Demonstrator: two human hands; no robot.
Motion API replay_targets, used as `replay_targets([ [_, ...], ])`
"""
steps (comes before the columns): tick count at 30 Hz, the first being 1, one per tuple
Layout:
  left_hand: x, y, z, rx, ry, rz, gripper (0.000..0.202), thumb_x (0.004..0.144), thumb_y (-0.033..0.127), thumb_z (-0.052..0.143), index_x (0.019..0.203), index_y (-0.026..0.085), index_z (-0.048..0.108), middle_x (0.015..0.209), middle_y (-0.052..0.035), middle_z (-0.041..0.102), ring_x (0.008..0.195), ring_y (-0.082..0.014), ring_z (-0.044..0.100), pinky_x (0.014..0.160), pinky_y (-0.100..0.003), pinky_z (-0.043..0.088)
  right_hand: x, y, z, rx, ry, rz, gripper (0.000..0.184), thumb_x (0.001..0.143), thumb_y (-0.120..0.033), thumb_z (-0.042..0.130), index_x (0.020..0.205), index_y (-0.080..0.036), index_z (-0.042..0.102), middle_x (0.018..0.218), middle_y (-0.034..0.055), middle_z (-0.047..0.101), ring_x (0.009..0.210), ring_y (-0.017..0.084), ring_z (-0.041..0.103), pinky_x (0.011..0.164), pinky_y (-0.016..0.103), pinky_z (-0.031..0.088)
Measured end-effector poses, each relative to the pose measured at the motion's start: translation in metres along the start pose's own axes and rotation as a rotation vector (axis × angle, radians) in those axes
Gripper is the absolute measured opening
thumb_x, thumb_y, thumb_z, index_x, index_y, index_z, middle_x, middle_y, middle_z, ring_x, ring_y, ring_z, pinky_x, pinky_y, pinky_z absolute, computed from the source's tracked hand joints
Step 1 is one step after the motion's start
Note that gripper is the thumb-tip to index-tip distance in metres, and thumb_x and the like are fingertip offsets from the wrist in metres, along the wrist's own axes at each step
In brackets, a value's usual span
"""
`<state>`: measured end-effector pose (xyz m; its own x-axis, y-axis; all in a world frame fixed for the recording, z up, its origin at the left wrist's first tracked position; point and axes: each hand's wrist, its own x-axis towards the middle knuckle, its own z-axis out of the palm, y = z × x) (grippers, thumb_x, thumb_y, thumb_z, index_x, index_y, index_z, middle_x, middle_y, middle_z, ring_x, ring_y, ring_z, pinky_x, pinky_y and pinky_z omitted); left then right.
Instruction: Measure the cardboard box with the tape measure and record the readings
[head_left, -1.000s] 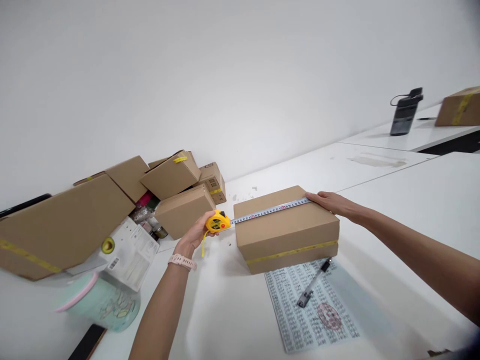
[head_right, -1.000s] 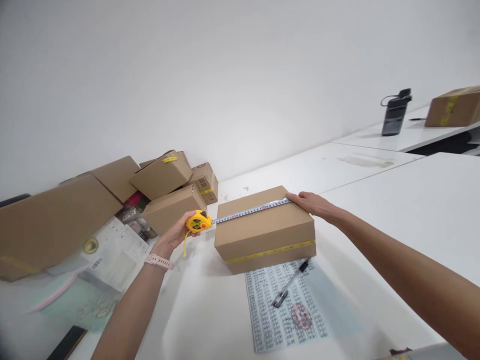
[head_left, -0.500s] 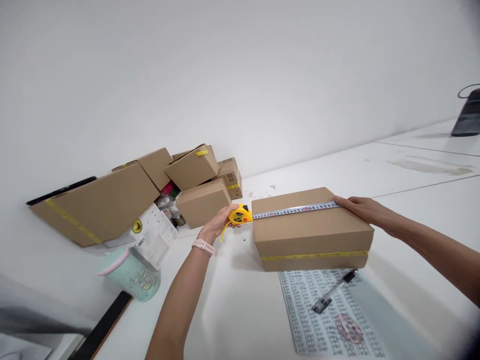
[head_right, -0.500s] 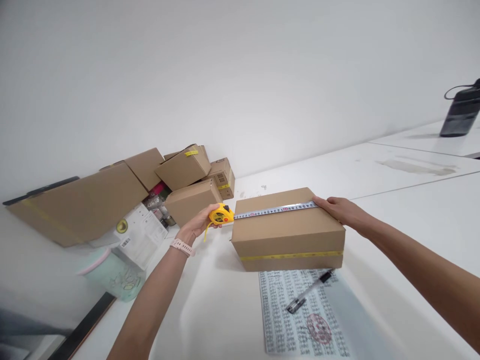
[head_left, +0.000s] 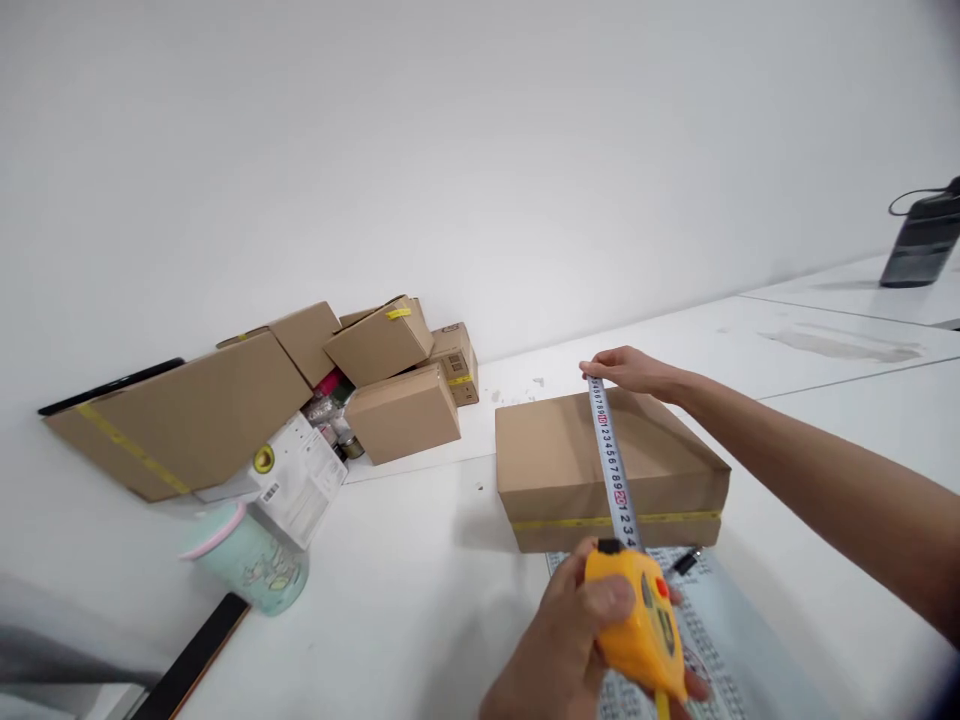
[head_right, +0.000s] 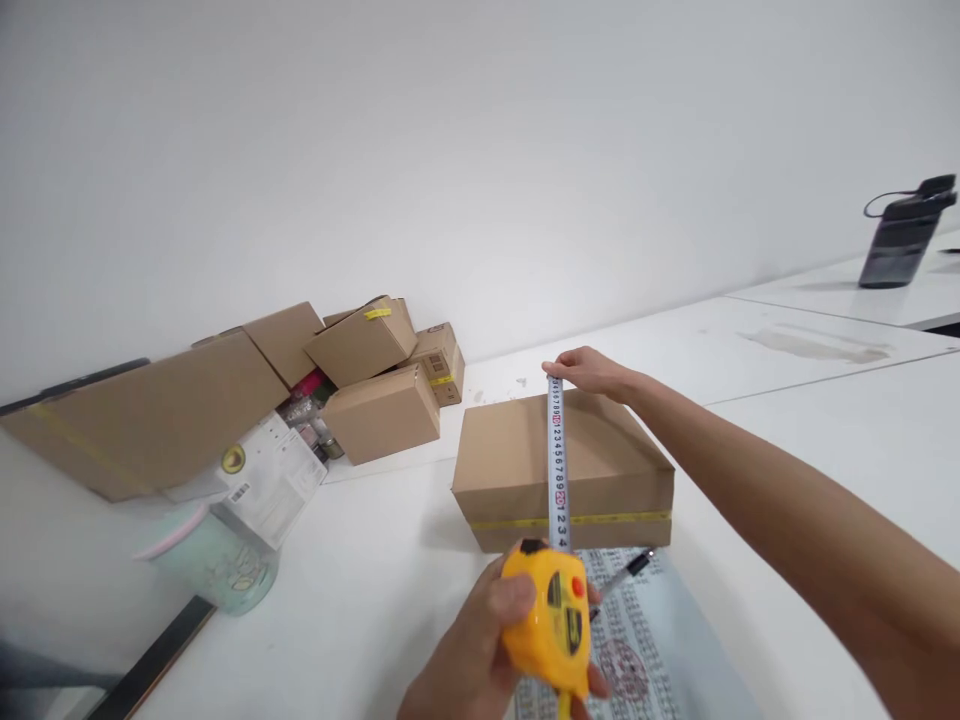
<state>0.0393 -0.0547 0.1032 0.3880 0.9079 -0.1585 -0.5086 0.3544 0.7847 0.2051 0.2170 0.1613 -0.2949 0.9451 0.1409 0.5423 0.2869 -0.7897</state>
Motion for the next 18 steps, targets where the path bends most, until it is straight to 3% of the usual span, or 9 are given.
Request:
replay_targets([
  [4, 0.026, 0.000, 0.011, 0.036, 0.123, 0.040, 0.063, 0.063, 0.063, 0.072, 0.100, 0.014, 0.056, 0.100, -0.0116, 0.061, 0.059, -0.0211, 0.068, 0.043, -0.029, 0.053, 0.022, 0.013, 0.022, -0.102, -0.024, 0.036, 0.044, 0.080, -0.058, 0.059, 0.058, -0.021, 0.054, 0.061, 0.0027, 0.055, 0.066, 0.019, 0.051, 0.064, 0.032, 0.038],
  [9, 0.033, -0.016, 0.023, 0.004, 0.192, 0.036, 0.066, 0.057, 0.068, 0.073, 0.095, 0.016, 0.057, 0.099, -0.0103, 0.057, 0.059, -0.0199, 0.066, 0.044, -0.030, 0.053, 0.025, 0.026, 0.029, -0.144, -0.042, 0.042, 0.035, 0.076, -0.054, 0.064, 0.063, -0.022, 0.061, 0.067, 0.0027, 0.062, 0.069, 0.021, 0.056, 0.065, 0.033, 0.037],
  [14, 0.035, -0.045, 0.036, -0.066, 0.163, 0.069, 0.070, 0.055, 0.072, 0.073, 0.098, 0.019, 0.056, 0.104, -0.0087, 0.051, 0.062, -0.0222, 0.068, 0.048, -0.034, 0.056, 0.023, 0.029, 0.027, -0.091, -0.075, 0.042, 0.038, 0.073, -0.058, 0.066, 0.062, -0.022, 0.061, 0.065, 0.0017, 0.062, 0.068, 0.020, 0.057, 0.066, 0.032, 0.039],
  [18, 0.035, -0.051, 0.035, -0.082, 0.161, 0.054, 0.066, 0.058, 0.070, 0.073, 0.099, 0.021, 0.057, 0.107, -0.0082, 0.051, 0.065, -0.0215, 0.068, 0.047, -0.033, 0.055, 0.025, 0.030, 0.025, -0.050, -0.086, 0.039, 0.037, 0.071, -0.057, 0.069, 0.061, -0.022, 0.061, 0.066, 0.0017, 0.063, 0.068, 0.019, 0.056, 0.067, 0.032, 0.040],
])
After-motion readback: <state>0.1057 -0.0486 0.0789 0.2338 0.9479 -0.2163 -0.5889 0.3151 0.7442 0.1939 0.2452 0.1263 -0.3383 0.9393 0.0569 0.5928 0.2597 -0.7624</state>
